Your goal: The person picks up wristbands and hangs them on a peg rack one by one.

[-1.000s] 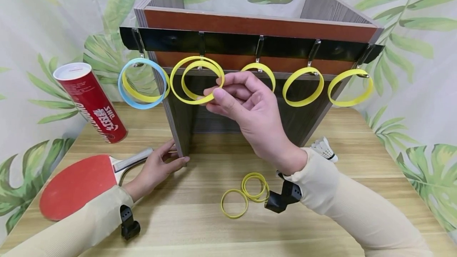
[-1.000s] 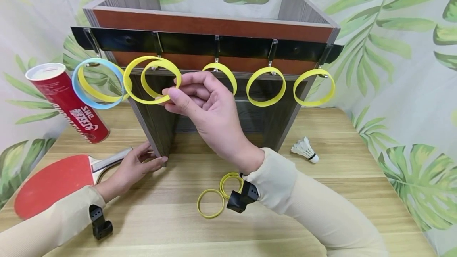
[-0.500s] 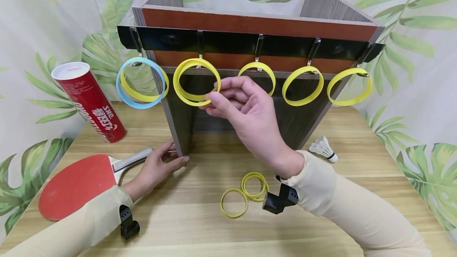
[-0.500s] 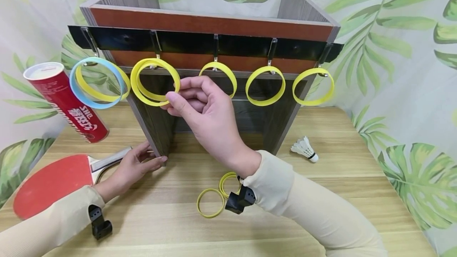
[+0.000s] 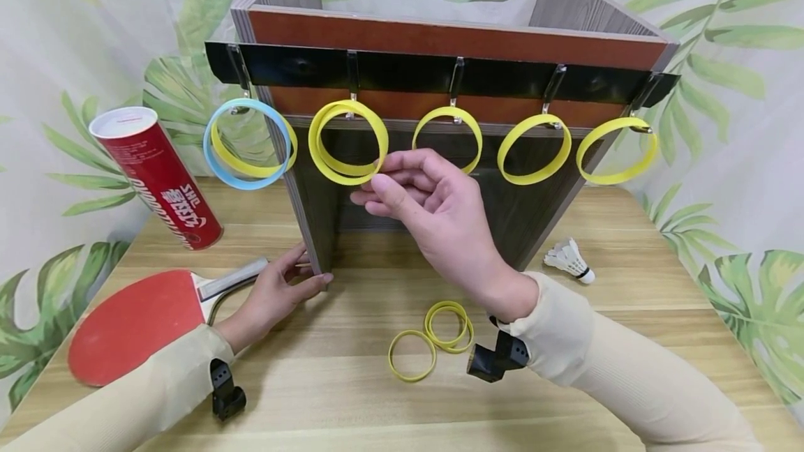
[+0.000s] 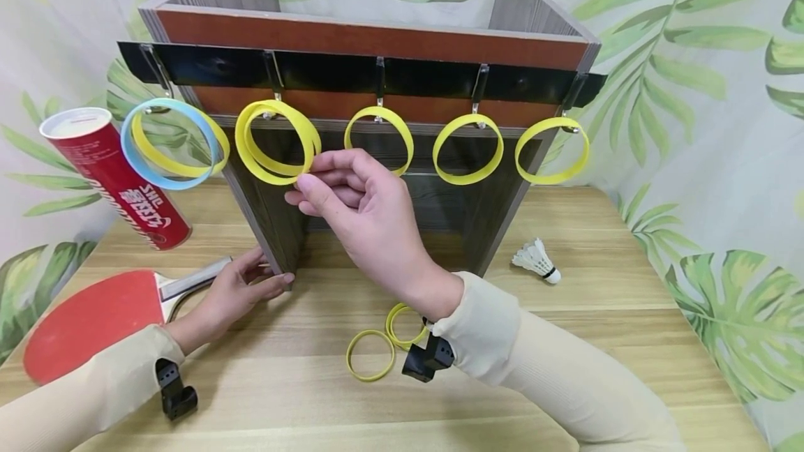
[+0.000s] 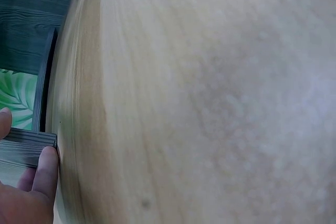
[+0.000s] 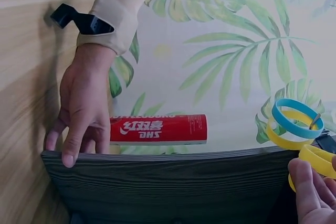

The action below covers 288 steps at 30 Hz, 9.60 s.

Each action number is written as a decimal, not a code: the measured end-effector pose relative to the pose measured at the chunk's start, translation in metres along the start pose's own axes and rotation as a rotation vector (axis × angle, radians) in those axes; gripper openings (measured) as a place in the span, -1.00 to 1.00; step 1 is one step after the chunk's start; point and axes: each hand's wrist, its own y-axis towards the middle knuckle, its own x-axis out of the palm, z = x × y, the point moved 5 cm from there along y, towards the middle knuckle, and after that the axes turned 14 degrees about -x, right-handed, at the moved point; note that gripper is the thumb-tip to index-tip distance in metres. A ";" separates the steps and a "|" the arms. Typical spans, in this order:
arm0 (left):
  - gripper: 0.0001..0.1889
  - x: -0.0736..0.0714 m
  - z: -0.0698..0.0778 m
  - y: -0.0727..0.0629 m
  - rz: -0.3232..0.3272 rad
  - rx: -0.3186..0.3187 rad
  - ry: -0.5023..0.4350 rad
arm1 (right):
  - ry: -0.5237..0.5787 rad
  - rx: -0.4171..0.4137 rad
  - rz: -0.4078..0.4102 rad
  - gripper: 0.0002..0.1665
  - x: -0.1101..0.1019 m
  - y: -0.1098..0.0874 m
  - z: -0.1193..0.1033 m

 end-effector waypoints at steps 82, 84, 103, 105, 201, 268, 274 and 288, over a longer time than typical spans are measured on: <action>-0.29 -0.001 0.004 -0.005 0.003 -0.031 0.000 | -0.593 0.421 -0.826 -0.90 -0.102 -0.103 0.135; -0.29 -0.001 0.004 -0.005 0.001 -0.031 0.002 | -0.561 0.422 -0.829 -0.88 -0.102 -0.103 0.135; -0.32 -0.001 0.003 -0.003 0.011 -0.031 0.007 | -0.053 0.818 -0.656 -0.59 -0.111 -0.114 0.138; -0.31 -0.001 0.003 -0.003 0.012 -0.027 0.009 | -0.038 0.807 -0.651 -0.58 -0.111 -0.114 0.137; -0.29 -0.001 0.002 -0.006 -0.004 -0.031 -0.023 | -0.223 0.262 -0.200 -0.79 -0.073 -0.062 0.050; -0.30 -0.001 0.003 -0.006 -0.015 -0.021 -0.011 | -0.001 0.787 -0.574 -0.55 -0.135 -0.132 0.127; -0.31 -0.001 0.003 -0.005 -0.018 -0.016 -0.019 | 0.043 0.705 -0.599 -0.52 -0.134 -0.121 0.102; -0.30 -0.001 0.002 -0.004 -0.015 -0.029 -0.010 | 0.015 0.304 -0.529 -0.83 -0.133 -0.067 0.017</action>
